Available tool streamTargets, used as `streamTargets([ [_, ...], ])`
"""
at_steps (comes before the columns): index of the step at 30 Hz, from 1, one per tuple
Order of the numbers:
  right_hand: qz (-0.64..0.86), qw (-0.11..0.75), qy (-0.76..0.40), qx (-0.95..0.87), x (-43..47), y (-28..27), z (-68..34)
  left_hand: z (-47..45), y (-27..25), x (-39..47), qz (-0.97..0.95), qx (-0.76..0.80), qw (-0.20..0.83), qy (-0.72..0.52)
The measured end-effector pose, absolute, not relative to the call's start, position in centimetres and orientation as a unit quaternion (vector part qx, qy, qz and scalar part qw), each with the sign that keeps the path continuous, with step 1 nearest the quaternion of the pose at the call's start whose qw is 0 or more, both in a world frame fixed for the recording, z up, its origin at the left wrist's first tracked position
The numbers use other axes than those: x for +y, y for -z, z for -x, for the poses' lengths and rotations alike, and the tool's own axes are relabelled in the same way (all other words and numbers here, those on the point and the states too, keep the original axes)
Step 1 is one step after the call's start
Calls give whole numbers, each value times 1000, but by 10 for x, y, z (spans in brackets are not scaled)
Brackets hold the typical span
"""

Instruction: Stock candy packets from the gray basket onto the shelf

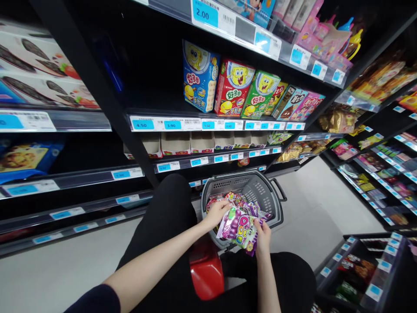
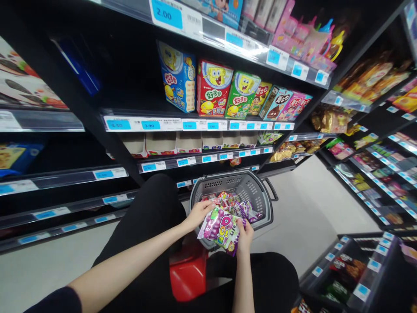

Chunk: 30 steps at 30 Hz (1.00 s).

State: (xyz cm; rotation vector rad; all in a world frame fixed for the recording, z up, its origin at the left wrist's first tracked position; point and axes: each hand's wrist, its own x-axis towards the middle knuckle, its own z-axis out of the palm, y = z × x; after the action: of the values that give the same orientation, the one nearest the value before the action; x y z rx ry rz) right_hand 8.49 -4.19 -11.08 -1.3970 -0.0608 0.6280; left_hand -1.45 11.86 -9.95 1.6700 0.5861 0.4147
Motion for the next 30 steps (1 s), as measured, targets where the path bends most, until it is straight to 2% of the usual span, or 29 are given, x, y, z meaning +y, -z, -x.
streamTargets([
  [11, 604, 751, -267, 10, -33, 108, -76, 10, 110, 116, -698, 269, 627, -220],
  [16, 595, 761, -254, 41, -25, 101, -66, 12, 116, 108, -692, 258, 652, -174],
  [22, 613, 746, -260, 12, -21, 112, -62, 14, 112, 114, -748, 315, 562, -160],
  [30, 714, 659, -222, -82, -25, 128, -75, 16, 102, 130, -788, 336, 474, -205],
])
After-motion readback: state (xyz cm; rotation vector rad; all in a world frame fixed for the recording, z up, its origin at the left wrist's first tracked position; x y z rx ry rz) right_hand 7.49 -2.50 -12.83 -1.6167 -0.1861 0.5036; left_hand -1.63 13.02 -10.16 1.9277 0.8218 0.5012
